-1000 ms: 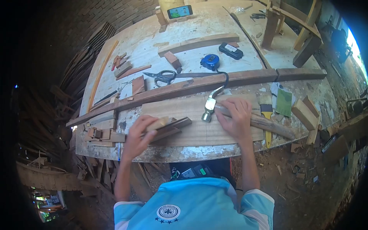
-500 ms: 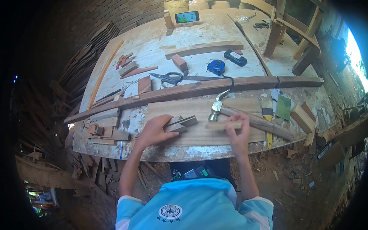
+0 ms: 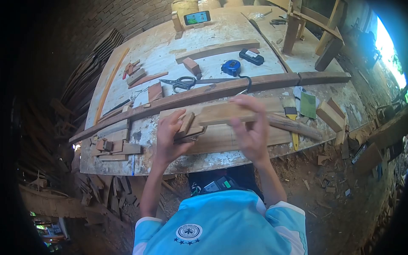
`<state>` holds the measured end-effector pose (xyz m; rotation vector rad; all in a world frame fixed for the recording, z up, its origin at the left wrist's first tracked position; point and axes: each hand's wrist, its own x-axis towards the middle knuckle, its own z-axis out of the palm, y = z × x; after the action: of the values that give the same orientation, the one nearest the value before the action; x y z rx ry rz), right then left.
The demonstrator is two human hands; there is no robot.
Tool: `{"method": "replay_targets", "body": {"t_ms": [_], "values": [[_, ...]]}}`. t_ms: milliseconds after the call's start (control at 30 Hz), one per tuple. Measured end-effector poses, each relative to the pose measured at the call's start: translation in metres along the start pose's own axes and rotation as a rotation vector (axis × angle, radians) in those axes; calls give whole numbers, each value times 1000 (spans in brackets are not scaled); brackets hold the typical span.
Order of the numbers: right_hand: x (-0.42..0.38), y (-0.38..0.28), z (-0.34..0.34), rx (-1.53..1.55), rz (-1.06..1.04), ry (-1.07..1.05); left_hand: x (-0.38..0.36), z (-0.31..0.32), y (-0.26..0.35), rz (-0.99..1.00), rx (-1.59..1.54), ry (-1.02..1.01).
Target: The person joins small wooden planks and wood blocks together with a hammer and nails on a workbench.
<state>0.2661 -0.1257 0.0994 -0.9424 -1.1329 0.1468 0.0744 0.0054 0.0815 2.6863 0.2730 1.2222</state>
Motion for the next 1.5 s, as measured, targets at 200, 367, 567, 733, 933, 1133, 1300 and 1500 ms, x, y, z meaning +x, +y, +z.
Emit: {"method": "replay_targets", "body": {"t_ms": [200, 367, 567, 733, 933, 1133, 1300, 1500], "values": [[17, -6, 21, -242, 0, -264, 0, -10, 14, -57, 16, -85], [16, 4, 20, -111, 33, -215, 9, -22, 21, -110, 62, -159], [12, 8, 18, 132, 110, -219, 17, -25, 24, -168, 4, -234], [10, 28, 15, 196, 265, -223, 18, -29, 22, -224, 61, -317], [-7, 75, 24, 90, 195, -308, 0, -20, -3, -223, 206, -324], [6, 94, 25, -110, 308, -636, -22, -16, -27, -317, 258, -405], [19, 106, 24, -342, 108, -960, -36, -4, -37, -298, 249, -362], [9, 105, 36, -417, 11, -980, -36, 0, -36, -339, 286, -333]]}}
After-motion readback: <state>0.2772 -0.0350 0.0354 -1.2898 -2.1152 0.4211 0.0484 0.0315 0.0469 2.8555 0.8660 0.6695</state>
